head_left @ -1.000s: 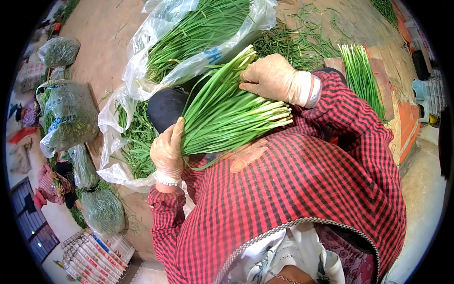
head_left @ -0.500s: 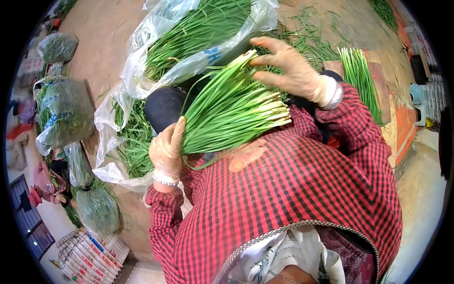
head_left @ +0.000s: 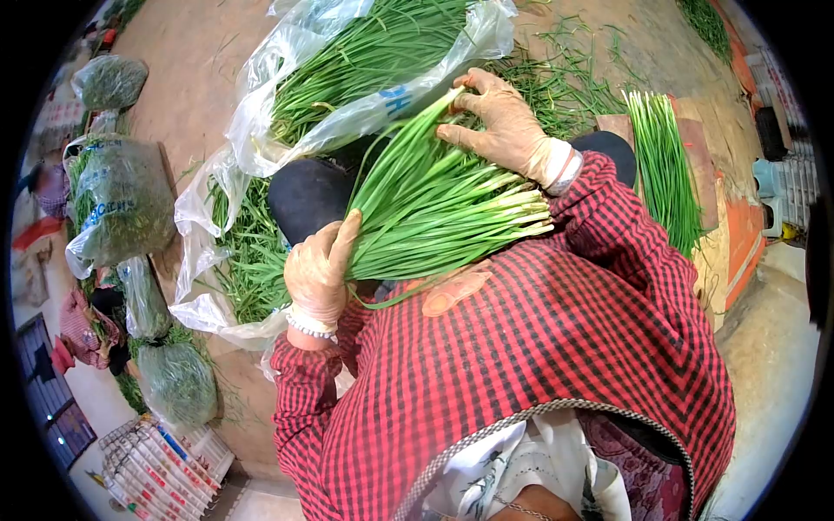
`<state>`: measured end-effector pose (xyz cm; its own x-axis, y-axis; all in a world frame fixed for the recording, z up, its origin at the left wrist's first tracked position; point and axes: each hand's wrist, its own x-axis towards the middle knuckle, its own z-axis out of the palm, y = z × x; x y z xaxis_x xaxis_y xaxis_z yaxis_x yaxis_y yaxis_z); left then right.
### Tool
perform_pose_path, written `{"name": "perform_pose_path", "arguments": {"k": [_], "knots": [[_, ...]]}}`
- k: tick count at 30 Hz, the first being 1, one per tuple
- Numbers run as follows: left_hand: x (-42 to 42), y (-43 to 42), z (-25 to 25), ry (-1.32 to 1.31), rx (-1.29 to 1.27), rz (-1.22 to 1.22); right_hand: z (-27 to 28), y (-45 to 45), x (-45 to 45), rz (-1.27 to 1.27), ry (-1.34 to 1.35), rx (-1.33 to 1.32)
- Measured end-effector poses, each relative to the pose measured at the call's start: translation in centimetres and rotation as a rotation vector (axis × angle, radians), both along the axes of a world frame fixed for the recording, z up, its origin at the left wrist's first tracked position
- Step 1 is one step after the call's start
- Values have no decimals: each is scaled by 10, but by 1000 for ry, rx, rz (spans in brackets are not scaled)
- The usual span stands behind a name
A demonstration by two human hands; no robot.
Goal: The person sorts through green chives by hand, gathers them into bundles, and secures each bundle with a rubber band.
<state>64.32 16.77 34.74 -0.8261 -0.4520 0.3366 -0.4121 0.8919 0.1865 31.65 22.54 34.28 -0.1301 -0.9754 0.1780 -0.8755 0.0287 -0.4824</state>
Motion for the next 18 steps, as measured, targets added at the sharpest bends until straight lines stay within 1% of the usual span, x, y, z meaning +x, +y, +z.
{"name": "perform_pose_path", "arguments": {"k": [1,3,5,7,8,9,11,13,14,15,17,18], "knots": [[0,0,0,-16,3,-12,-2,0,0,-1,1,1],[-1,1,0,-28,6,-26,-10,1,-2,-52,-91,136],[0,3,-2,-38,25,-15,-15,1,-6,-58,-130,149],[-1,3,0,-21,36,-18,-19,3,-5,-64,170,-61],[-1,2,1,-1,40,-33,-32,3,-6,-20,206,-58],[-2,2,0,0,40,-36,-32,4,-2,-1,217,2],[-1,1,0,-25,65,-43,-28,2,-2,92,-198,35],[-2,1,0,-13,68,-29,-22,0,-3,72,-599,49],[-1,2,0,-4,73,-11,-17,4,-2,17,-746,97],[1,2,-1,-7,75,-9,-23,5,-9,-3,-678,122],[3,-1,-6,11,94,6,11,8,-16,-3,-767,428],[4,-1,-6,1,119,16,11,14,-20,51,-710,302]]}}
